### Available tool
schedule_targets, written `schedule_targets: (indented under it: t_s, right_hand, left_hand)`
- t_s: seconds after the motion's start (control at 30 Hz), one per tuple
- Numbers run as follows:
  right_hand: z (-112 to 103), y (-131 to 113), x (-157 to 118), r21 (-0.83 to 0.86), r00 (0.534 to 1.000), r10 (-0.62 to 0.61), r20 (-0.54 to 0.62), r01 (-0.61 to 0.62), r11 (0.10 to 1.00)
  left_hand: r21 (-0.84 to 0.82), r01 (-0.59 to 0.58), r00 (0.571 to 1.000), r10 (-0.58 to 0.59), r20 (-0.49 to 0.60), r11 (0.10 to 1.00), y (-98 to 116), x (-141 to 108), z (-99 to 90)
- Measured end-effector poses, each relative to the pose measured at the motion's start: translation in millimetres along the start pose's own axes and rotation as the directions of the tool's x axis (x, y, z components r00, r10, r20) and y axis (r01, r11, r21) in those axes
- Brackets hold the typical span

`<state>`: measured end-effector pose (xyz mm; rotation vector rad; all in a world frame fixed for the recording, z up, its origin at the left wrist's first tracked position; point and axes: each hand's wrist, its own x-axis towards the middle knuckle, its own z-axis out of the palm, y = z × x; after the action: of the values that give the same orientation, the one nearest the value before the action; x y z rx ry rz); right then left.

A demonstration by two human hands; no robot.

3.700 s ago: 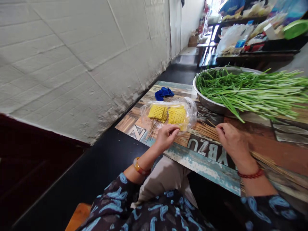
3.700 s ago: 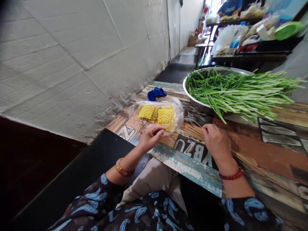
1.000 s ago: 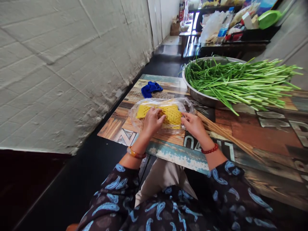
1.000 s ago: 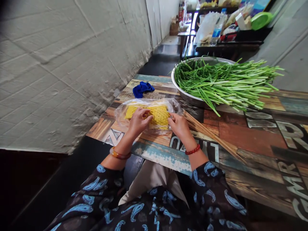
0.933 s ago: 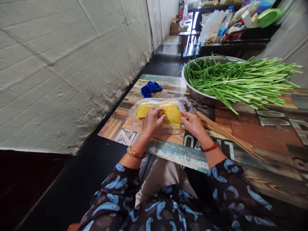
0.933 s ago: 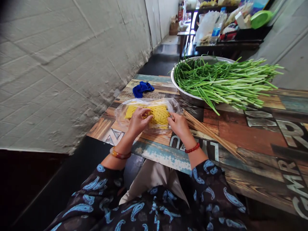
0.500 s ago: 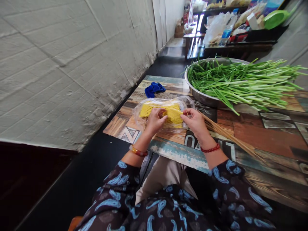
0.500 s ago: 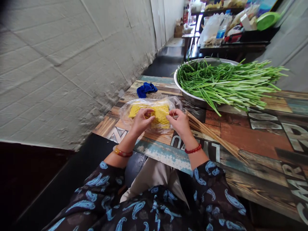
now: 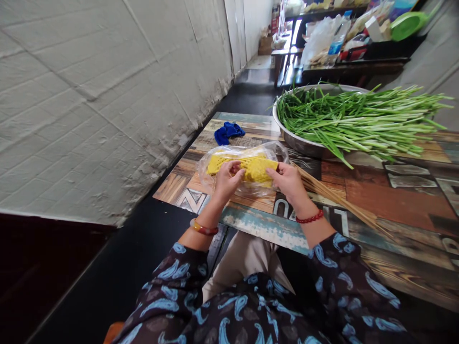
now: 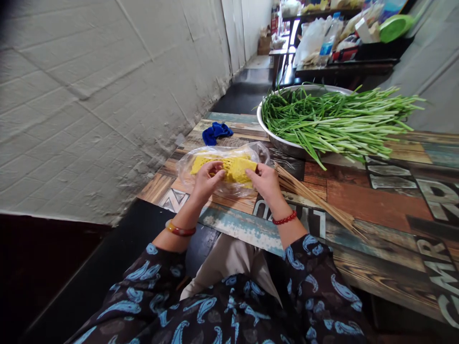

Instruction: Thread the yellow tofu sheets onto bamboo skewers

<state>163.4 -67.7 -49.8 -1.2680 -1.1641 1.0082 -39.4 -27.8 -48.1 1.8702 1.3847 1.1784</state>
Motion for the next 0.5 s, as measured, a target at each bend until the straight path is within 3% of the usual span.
schedule_targets:
  t_s: [0.13,0.27,0.37,0.5]
  right_hand:
    - [-3.5,-20.8,-5.4,0.397,0.993,0.117,-0.034,-0.094,0.913]
    - [-8.3,-39.1,-12.1,0.634,0.987,0.162,-0.027,-0.108,0.766]
    - [-9.2,-46.0,-15.9,0.751,0.982,0.189,0.004,-0.128,0.647]
    - [-8.4,-49.0,-18.7,0.820,0.977,0.203,0.067,-0.169,0.546]
  left_hand:
    - [-0.248,0.082,0.992,-0.103,-0.071,0.965,13.8,-3.8,-4.2]
    - [-0.499,0.165,0.982,-0.191,0.001,0.850,34.2,-8.9,-0.7]
    - [-0.623,0.245,0.969,-0.192,0.154,0.743,44.7,-11.5,6.6]
    - [-0.694,0.341,0.899,-0.005,0.437,0.634,53.8,-8.6,20.0]
